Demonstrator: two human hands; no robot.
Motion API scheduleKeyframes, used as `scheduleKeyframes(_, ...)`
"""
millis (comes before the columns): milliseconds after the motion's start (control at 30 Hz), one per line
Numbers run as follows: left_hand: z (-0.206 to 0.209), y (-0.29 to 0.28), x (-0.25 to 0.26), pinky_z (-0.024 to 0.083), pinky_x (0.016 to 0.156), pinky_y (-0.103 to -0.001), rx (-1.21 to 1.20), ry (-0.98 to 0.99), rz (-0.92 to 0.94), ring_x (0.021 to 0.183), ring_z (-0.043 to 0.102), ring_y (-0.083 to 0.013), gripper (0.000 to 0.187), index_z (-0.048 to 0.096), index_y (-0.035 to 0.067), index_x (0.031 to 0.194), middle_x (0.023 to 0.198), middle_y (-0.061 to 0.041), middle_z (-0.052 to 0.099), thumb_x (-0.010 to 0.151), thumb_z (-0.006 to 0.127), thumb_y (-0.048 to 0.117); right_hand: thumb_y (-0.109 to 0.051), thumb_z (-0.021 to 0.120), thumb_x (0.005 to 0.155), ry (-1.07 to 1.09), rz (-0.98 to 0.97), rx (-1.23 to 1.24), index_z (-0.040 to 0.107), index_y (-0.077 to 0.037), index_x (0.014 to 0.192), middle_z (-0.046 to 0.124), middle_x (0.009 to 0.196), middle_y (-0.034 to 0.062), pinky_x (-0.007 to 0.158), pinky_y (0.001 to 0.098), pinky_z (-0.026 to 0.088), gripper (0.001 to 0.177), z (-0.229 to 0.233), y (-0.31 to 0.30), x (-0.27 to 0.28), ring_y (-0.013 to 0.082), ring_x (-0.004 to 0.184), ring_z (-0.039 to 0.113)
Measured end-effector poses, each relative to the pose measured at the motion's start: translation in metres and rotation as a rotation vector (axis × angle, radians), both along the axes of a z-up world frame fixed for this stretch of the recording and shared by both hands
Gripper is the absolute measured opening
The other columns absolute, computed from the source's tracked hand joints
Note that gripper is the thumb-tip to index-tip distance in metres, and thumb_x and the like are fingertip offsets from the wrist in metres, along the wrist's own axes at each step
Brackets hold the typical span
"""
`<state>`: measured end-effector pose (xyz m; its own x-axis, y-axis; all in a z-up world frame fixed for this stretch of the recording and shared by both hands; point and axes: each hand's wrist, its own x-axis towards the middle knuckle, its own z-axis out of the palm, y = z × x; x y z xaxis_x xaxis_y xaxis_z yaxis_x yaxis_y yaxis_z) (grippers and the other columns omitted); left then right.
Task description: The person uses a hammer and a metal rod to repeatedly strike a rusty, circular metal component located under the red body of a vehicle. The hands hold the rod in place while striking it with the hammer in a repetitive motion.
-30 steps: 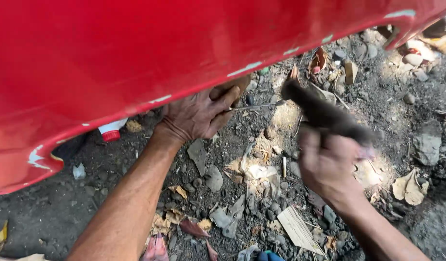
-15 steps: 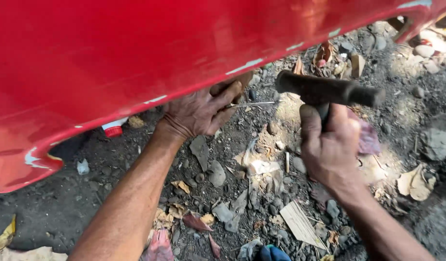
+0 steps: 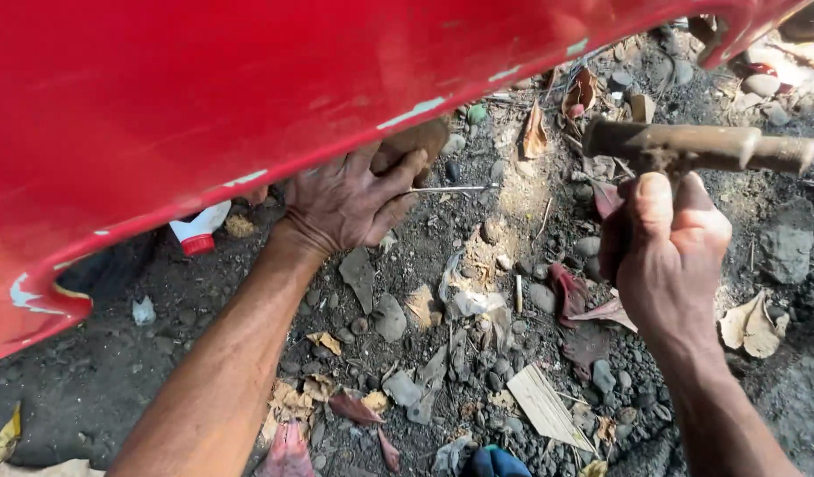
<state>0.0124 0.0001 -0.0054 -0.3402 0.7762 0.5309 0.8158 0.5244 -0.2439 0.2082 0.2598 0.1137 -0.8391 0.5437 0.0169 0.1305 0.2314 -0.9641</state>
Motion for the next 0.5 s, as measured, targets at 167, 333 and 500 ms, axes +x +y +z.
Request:
scheduleKeyframes(167, 0.007, 0.005, -0.005, 0.032, 0.103, -0.054, 0.14, 0.144, -0.037, 0.13, 0.048, -0.033, 0.038, 0.067, 0.043, 0.128, 0.149, -0.01, 0.049, 0.097, 0.052, 0.058, -0.052, 0.054, 0.105, -0.226, 0.268, 0.357, 0.061, 0.002, 0.089, 0.067, 0.072, 0.027, 0.064, 0.0554, 0.051, 0.056, -0.04, -0.038, -0.027, 0.0434, 0.07, 0.068)
scheduleKeyframes(333, -0.001, 0.004, -0.005, 0.035, 0.103, -0.055, 0.146, 0.129, -0.04, 0.131, 0.048, -0.0337, 0.039, 0.065, 0.044, 0.132, 0.151, -0.009, 0.048, 0.099, 0.051, 0.058, -0.02, 0.057, 0.105, -0.083, 0.125, 0.271, 0.055, 0.0, 0.088, 0.055, 0.067, 0.0143, 0.051, 0.0378, 0.041, 0.027, -0.033, 0.006, -0.019, 0.0238, 0.058, 0.053)
scheduleKeyframes(500, 0.002, 0.004, -0.008, 0.033, 0.104, -0.055, 0.143, 0.141, -0.019, 0.132, 0.048, -0.0328, 0.041, 0.063, 0.045, 0.136, 0.153, -0.007, 0.047, 0.1, 0.049, 0.059, -0.004, 0.036, 0.111, 0.055, -0.049, 0.458, 0.048, -0.006, 0.078, 0.053, 0.062, 0.0, 0.033, 0.0258, 0.028, 0.036, -0.032, -0.027, -0.029, 0.0096, 0.042, 0.043)
